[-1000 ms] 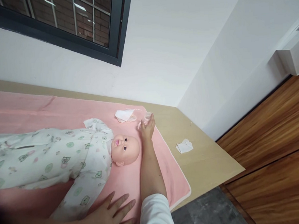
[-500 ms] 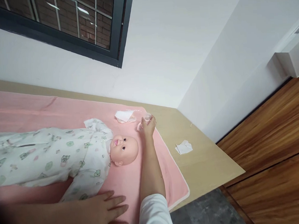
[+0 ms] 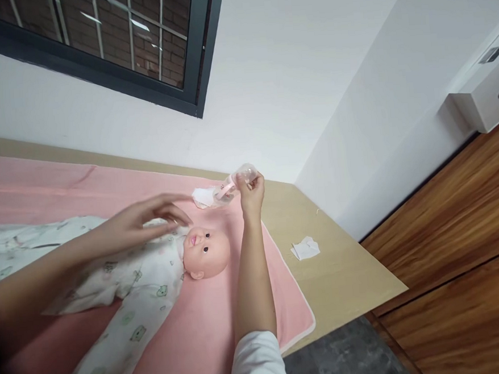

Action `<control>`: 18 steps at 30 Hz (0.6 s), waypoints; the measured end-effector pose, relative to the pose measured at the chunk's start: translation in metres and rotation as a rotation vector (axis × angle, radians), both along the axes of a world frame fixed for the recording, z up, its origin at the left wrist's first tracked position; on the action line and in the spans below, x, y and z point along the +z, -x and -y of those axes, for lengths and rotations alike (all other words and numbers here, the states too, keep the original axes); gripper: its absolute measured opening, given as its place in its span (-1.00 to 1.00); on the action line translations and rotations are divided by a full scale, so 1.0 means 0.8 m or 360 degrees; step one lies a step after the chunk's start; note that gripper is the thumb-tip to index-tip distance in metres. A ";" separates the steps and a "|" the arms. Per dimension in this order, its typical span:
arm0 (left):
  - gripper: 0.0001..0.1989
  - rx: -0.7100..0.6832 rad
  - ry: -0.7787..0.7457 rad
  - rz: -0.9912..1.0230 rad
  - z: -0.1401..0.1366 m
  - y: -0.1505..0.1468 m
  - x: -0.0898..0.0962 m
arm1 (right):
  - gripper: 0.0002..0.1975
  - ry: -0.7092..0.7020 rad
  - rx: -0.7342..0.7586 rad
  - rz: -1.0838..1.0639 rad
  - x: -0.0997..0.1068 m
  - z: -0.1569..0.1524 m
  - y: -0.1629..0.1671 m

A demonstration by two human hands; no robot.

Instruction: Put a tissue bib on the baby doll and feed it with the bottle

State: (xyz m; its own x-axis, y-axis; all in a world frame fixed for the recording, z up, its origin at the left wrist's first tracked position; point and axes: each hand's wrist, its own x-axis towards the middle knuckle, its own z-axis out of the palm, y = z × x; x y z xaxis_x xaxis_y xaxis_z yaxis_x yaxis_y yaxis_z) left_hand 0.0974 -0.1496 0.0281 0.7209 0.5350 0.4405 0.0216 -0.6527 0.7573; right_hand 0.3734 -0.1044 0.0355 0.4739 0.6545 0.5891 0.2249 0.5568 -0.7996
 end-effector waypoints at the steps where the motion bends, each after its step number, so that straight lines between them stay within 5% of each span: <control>1: -0.47 0.0157 0.0056 0.0180 -0.007 0.002 -0.001 | -0.46 -0.0001 0.0081 0.0032 0.008 0.008 0.011; 7: -0.23 0.0634 0.0188 0.0511 -0.029 0.013 -0.001 | -0.42 0.0080 0.0772 0.0317 0.029 0.050 0.082; 11: -0.10 0.0427 0.0412 0.0254 -0.032 0.038 0.010 | -0.39 0.0175 0.0991 0.0427 0.027 0.066 0.121; 18: -0.14 0.0180 0.0278 -0.0041 -0.017 0.051 0.029 | -0.36 0.0122 0.0984 0.0337 0.013 0.078 0.158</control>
State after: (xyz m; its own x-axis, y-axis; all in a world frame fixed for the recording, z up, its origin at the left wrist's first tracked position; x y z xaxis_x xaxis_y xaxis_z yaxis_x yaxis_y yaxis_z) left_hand 0.0565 -0.1362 0.0515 0.6619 0.6796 0.3163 0.1078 -0.5039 0.8570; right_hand 0.2470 -0.1669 0.0459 -0.1240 0.8127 0.5693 0.0385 0.5772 -0.8157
